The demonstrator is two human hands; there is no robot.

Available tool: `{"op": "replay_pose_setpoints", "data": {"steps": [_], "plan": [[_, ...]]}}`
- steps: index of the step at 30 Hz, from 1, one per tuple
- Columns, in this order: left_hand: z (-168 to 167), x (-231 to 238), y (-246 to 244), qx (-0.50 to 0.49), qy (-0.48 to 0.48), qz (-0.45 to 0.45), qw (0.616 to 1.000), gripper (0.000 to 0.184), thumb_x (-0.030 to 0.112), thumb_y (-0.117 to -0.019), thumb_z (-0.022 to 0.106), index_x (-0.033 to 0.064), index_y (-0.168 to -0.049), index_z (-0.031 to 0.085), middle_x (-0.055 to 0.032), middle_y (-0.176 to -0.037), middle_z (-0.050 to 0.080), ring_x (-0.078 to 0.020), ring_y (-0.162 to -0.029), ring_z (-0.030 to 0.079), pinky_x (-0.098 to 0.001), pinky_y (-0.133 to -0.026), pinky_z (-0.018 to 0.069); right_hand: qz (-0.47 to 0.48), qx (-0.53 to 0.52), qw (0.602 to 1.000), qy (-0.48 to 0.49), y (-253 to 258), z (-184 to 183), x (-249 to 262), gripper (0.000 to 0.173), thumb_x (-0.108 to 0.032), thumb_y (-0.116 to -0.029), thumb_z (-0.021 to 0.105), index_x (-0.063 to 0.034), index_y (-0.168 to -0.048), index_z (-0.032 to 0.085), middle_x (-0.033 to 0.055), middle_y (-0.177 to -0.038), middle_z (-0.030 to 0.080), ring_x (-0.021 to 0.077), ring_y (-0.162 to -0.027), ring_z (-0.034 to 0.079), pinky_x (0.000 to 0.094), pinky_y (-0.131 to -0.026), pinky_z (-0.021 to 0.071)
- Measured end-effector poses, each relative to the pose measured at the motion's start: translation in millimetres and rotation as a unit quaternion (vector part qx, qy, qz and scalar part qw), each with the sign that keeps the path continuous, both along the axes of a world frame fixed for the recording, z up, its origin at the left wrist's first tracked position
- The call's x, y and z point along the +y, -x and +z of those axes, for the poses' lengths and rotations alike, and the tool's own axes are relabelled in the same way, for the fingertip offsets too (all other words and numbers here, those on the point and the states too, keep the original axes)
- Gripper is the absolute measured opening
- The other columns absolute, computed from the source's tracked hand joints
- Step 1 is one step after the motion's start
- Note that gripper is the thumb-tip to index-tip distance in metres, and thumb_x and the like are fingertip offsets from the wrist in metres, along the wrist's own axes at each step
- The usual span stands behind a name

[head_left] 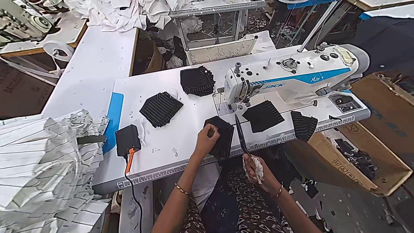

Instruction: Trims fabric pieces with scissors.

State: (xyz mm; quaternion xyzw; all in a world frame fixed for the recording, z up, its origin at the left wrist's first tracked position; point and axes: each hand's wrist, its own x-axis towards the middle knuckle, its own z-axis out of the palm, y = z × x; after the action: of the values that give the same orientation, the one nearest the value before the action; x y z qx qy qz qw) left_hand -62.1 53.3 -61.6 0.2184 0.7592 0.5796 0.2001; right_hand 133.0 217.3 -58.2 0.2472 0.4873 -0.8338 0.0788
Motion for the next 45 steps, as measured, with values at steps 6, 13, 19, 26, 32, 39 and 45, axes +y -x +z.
{"op": "replay_pose_setpoints", "data": {"steps": [6, 13, 19, 26, 32, 39, 45], "plan": [[10.7, -7.5, -18.3, -0.005, 0.094, -0.140, 0.986, 0.027, 0.023, -0.1026, 0.059, 0.0026, -0.116, 0.069, -0.0078, -0.105, 0.070, -0.0135, -0.088, 0.067, -0.0309, -0.082, 0.0551, -0.062, -0.047, 0.996, -0.037, -19.9, 9.3, 14.2, 0.031, -0.027, -0.1097, 0.044, -0.0134, -0.085, 0.056, -0.0086, -0.055, 0.047, -0.0021, -0.041, 0.043, 0.0125, -0.039, 0.0378], [-36.0, -0.4, -38.6, 0.262, 0.229, -0.007, 0.937, 0.044, 0.044, -0.0940, 0.068, 0.0115, -0.123, 0.072, -0.0240, -0.129, 0.064, -0.0471, -0.126, 0.056, -0.0675, -0.109, 0.0344, 0.098, -0.070, 0.993, -0.016, -57.6, 7.4, 16.6, 0.037, -0.052, -0.0986, 0.057, -0.0170, -0.086, 0.058, -0.0088, -0.062, 0.056, 0.0014, -0.049, 0.055, 0.0158, -0.047, 0.0469], [-44.4, -4.3, -39.2, 0.291, 0.209, 0.013, 0.934, 0.042, 0.041, -0.0939, 0.069, 0.0088, -0.120, 0.072, -0.0225, -0.128, 0.065, -0.0467, -0.124, 0.058, -0.0673, -0.109, 0.0362, 0.120, -0.074, 0.987, 0.076, -64.0, -5.3, -5.2, 0.040, -0.053, -0.1027, 0.050, -0.0179, -0.087, 0.058, -0.0098, -0.063, 0.055, -0.0012, -0.049, 0.052, 0.0131, -0.046, 0.0433], [-16.5, -1.6, -33.8, 0.189, 0.230, -0.018, 0.954, 0.042, 0.033, -0.0924, 0.073, 0.0041, -0.122, 0.071, -0.0264, -0.128, 0.061, -0.0461, -0.120, 0.057, -0.0620, -0.099, 0.0418, 0.076, -0.105, 0.991, 0.033, -23.8, 1.3, -8.4, 0.036, -0.038, -0.1088, 0.044, -0.0147, -0.084, 0.055, -0.0080, -0.059, 0.050, -0.0001, -0.044, 0.047, 0.0140, -0.042, 0.0408], [1.7, 17.1, -11.6, -0.185, 0.120, -0.019, 0.975, 0.031, 0.027, -0.1053, 0.059, -0.0015, -0.115, 0.066, -0.0031, -0.072, 0.069, -0.0060, -0.047, 0.058, -0.0214, -0.047, 0.0490, 0.085, -0.099, 0.990, -0.046, -27.1, -3.7, -16.3, 0.032, -0.035, -0.1059, 0.054, -0.0137, -0.083, 0.056, -0.0066, -0.058, 0.054, 0.0018, -0.045, 0.051, 0.0160, -0.044, 0.0438], [-2.5, 23.0, -4.1, -0.246, 0.102, -0.036, 0.963, 0.021, 0.016, -0.1050, 0.058, -0.0040, -0.109, 0.065, -0.0021, -0.066, 0.068, -0.0041, -0.042, 0.055, -0.0190, -0.041, 0.0451, 0.098, -0.114, 0.988, -0.048, -21.7, -1.9, -16.9, 0.031, -0.036, -0.1064, 0.053, -0.0134, -0.086, 0.055, -0.0066, -0.060, 0.055, 0.0019, -0.048, 0.053, 0.0160, -0.046, 0.0449], [-3.1, 21.4, -3.7, -0.250, 0.100, -0.037, 0.962, 0.020, 0.015, -0.1045, 0.059, -0.0035, -0.107, 0.065, -0.0017, -0.065, 0.068, -0.0041, -0.041, 0.054, -0.0191, -0.041, 0.0449, 0.095, -0.122, 0.985, -0.070, -10.7, 0.8, -18.5, 0.032, -0.034, -0.1063, 0.055, -0.0132, -0.083, 0.054, -0.0066, -0.059, 0.051, 0.0018, -0.047, 0.049, 0.0166, -0.046, 0.0423]]}}
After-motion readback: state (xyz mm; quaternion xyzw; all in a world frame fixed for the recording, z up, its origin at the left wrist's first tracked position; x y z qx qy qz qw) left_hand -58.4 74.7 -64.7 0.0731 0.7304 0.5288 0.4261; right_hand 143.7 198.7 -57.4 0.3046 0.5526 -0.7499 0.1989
